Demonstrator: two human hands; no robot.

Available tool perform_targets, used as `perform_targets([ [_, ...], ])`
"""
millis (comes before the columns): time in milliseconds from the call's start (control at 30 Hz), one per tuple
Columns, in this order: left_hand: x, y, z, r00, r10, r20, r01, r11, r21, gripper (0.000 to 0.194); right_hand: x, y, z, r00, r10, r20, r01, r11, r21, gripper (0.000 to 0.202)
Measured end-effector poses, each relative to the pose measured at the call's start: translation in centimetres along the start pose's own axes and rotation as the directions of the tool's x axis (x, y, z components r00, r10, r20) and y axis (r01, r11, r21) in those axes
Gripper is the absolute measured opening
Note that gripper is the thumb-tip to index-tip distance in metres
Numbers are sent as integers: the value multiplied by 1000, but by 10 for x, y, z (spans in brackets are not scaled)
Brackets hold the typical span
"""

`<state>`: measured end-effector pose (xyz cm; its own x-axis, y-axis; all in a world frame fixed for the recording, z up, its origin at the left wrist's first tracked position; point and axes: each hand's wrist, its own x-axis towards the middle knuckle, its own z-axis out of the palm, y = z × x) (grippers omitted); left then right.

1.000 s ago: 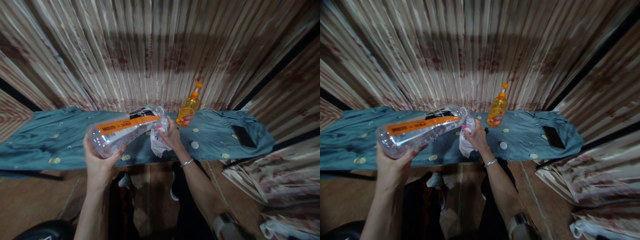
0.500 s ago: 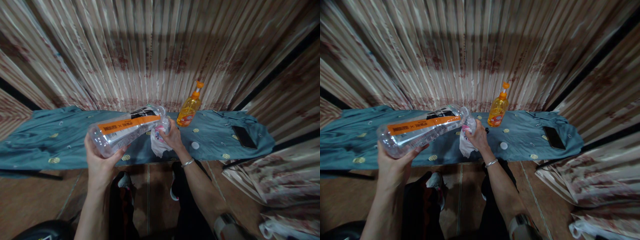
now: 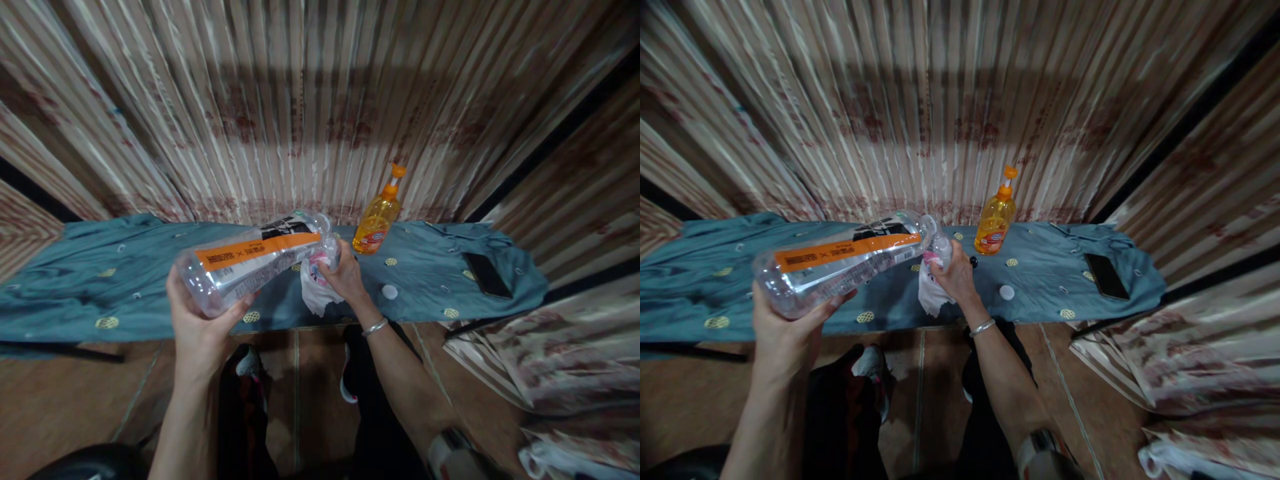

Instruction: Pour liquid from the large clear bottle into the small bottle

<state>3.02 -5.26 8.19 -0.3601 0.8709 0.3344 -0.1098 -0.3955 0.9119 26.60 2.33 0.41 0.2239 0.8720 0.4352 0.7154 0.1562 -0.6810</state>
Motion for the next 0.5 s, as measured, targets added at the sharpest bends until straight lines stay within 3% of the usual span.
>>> perform_targets([
  [500,-3,2,1,999,-26,-26,26,1000,2,106,-2,3,4,998,-39,-52,41,999,36,60],
])
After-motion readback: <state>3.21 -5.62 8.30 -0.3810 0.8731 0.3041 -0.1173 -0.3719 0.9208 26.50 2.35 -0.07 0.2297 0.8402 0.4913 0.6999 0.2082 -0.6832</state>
